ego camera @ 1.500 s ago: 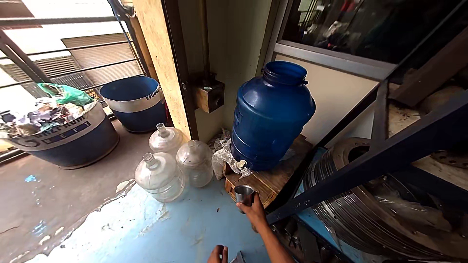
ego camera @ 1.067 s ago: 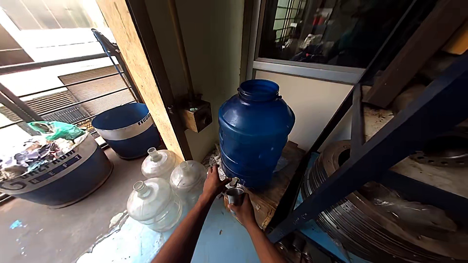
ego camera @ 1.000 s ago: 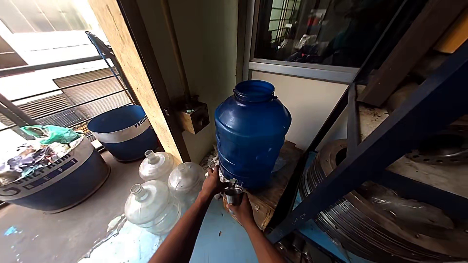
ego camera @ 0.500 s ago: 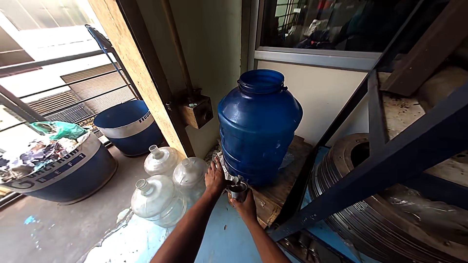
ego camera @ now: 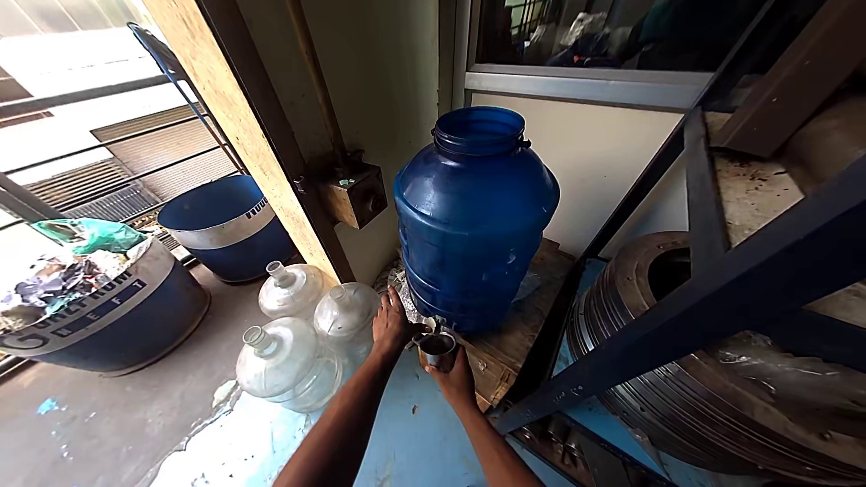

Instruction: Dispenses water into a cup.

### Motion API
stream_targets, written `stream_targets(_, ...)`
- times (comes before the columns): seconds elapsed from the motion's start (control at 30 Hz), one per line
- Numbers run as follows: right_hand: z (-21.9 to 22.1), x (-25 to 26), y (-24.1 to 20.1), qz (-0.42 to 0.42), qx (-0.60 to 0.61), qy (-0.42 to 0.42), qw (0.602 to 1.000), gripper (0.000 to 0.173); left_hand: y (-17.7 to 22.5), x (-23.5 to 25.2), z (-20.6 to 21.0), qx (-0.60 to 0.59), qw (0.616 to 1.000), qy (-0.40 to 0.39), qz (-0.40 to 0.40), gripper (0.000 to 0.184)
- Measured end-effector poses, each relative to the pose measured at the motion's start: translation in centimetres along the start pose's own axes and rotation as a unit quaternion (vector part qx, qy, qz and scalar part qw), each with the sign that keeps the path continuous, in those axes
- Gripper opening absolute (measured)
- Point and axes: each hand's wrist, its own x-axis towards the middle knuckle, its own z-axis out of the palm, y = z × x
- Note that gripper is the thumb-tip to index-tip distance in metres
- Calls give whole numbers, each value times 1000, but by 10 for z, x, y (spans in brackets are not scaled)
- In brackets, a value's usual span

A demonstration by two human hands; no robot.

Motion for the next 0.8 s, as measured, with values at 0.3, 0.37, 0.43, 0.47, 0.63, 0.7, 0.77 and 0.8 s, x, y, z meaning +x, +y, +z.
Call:
stream_targets(0.3, -1, 1, -3, 1, 4, 6, 1000, 88, 1, -4, 0, -3, 1000, 1, -6, 137)
stream_targets(0.37, -1, 2, -3, 0, 4, 5, 1000, 89, 2, -4, 0, -1, 1000, 2, -6, 136)
stream_targets(0.43, -2, 2, -3, -1, 1, 6, 1000, 89, 1, -4, 1, 0, 1000, 0, -6, 135)
stream_targets(0.47, -3, 2, -4, -2, -2, 6, 1000, 89, 1, -4, 1, 1, 1000, -2, -6, 135)
stream_targets(0.63, -4, 3, -6, -3, -6, 7, 1000, 90, 2, -4, 1, 8, 1000, -3, -12, 133)
stream_targets(0.7, -4, 3, -7, -3, -8, 5, 1000, 91, 3, -5, 1, 12, 1000, -8, -16, 134)
stream_targets(0.77, -3, 2, -6, -4, -7, 4, 1000, 91, 3, -6, 1, 8, 1000, -11, -16, 134)
stream_targets(0.8, -3, 2, -6, -5, -6, 5, 1000, 92, 2, -6, 1, 2, 1000, -10, -13, 133)
